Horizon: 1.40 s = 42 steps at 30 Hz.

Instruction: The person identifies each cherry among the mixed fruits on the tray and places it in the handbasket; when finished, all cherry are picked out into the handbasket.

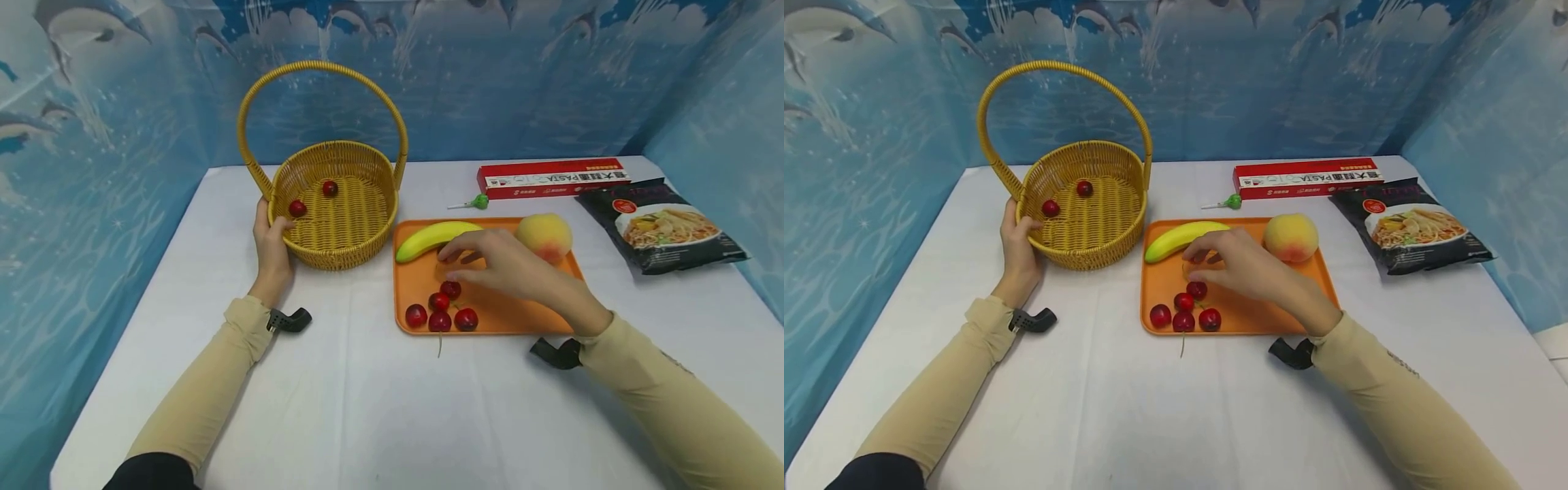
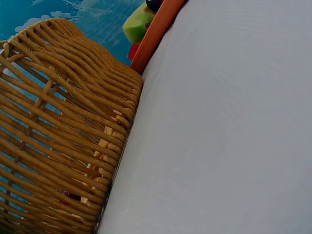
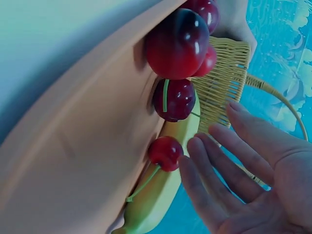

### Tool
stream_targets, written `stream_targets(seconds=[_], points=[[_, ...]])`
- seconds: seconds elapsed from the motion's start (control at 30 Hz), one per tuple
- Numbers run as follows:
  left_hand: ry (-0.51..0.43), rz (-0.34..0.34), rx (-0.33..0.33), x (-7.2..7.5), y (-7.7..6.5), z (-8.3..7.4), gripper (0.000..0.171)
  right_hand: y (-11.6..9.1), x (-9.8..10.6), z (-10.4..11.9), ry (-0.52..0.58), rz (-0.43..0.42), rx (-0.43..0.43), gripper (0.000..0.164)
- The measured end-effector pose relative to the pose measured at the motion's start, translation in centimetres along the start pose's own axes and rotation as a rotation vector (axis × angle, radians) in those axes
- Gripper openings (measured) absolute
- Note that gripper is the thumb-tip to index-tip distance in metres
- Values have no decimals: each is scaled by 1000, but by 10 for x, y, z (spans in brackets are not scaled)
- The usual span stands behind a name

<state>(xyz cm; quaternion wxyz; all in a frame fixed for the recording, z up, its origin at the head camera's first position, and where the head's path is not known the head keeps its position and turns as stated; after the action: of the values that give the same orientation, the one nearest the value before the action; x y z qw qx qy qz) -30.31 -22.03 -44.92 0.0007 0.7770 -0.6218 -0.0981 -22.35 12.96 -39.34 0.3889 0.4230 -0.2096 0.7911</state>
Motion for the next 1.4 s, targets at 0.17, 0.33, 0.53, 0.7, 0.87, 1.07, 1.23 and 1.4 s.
stream_targets(seconds=[0.17,0.33,0.53,0.7,0.87,1.07,1.23,1.4], points=[[-11,4,2,-2,1,0,74,-3,-7,-7,15,44,-5,41],[-27,9,-6,-2,3,-2,72,-2,-15,-10,66,70,11,40],[-41,-6,6,0,2,-2,70,0,-22,-12,42,102,15,38],[-39,-4,-1,-1,3,-2,69,2,-20,-11,10,77,13,36],[-23,-9,-2,0,2,-1,68,10,-9,-4,0,38,7,39],[-30,-10,-1,1,3,-1,69,36,17,25,53,-80,120,35],[-49,-18,16,3,1,2,70,61,29,47,68,-163,131,33],[-44,-8,11,-1,1,0,69,78,35,65,49,-239,136,32]])
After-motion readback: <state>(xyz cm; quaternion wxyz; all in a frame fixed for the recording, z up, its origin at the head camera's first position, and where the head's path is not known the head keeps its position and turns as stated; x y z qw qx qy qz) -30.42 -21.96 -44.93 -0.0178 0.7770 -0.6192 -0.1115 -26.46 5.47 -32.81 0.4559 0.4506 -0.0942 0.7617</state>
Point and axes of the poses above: each hand's wrist, its own y-axis towards the middle knuckle, its own x-axis out of the back of the hand, z = x × y, the point moved 10 cm from there along y, towards the middle knuckle, and after that the axes turned 5 degrees about x, right-handed, at the moved point
